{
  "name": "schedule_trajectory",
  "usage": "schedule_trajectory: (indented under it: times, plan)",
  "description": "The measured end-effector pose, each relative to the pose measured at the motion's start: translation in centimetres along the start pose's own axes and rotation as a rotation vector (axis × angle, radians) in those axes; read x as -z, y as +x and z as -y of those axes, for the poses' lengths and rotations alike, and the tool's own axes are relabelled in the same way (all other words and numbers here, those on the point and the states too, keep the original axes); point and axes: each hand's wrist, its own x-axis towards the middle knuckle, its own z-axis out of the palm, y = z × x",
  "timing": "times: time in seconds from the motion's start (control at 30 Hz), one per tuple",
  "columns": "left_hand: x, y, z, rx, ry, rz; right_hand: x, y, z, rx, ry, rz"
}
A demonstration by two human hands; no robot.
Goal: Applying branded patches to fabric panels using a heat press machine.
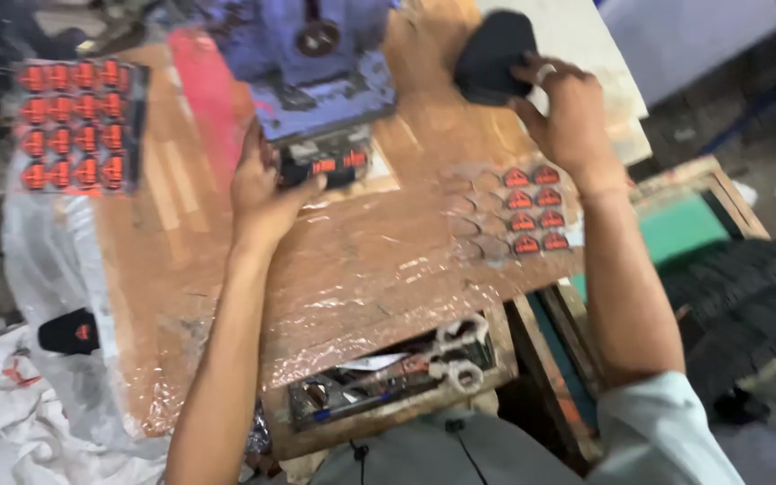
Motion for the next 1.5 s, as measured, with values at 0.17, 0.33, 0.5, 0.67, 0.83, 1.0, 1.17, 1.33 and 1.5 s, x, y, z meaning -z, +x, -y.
schedule_trajectory:
  times: [0.17, 0.33, 0.5, 0.67, 0.83, 1.0, 1.17, 1.33, 1.5]
  plan:
    - [8.0, -7.1, -6.4, 0.352, -0.15, -0.067, 1.8, 0.5, 1.0, 0.048, -0.008, -0.034]
    - [14.0, -11.7, -8.6, 0.522, 0.231, -0.118, -0.3, -5.5, 11.5, -0.004, 0.024, -0.427]
    - [15.7, -13.0, -11.6, 0.749, 1.256, -0.041, -3.8, -12.7, 20.3, 0.273, 0.028, 0.234]
    - [7.9, -9.8, -6.8, 0.051, 1.004, -0.108, -6.2, -6.4, 17.8, 0.298, 0.021, 0.321]
    - [0.6, -5.3, -2.0, -0.154, 0.86, 0.135, -7.9, -1.6, 16.0, 0.376, -0.002, 0.244]
    - [0.5, -4.8, -2.2, -0.223, 0.884, 0.13, -8.7, -0.9, 14.2, 0.391, 0.068, 0.186]
    - [0.3, -5.3, -2.4, -0.224, 0.893, 0.155, -7.9, 0.1, 14.1, 0.322, 0.183, 0.233]
    - [0.8, -5.3, -3.3, -0.222, 0.869, 0.163, -8.0, -0.6, 14.5, 0.313, 0.218, 0.22]
    - [0.7, -5.6, -2.9, -0.245, 0.838, 0.133, -2.3, -6.6, 15.0, -0.26, 0.293, 0.006]
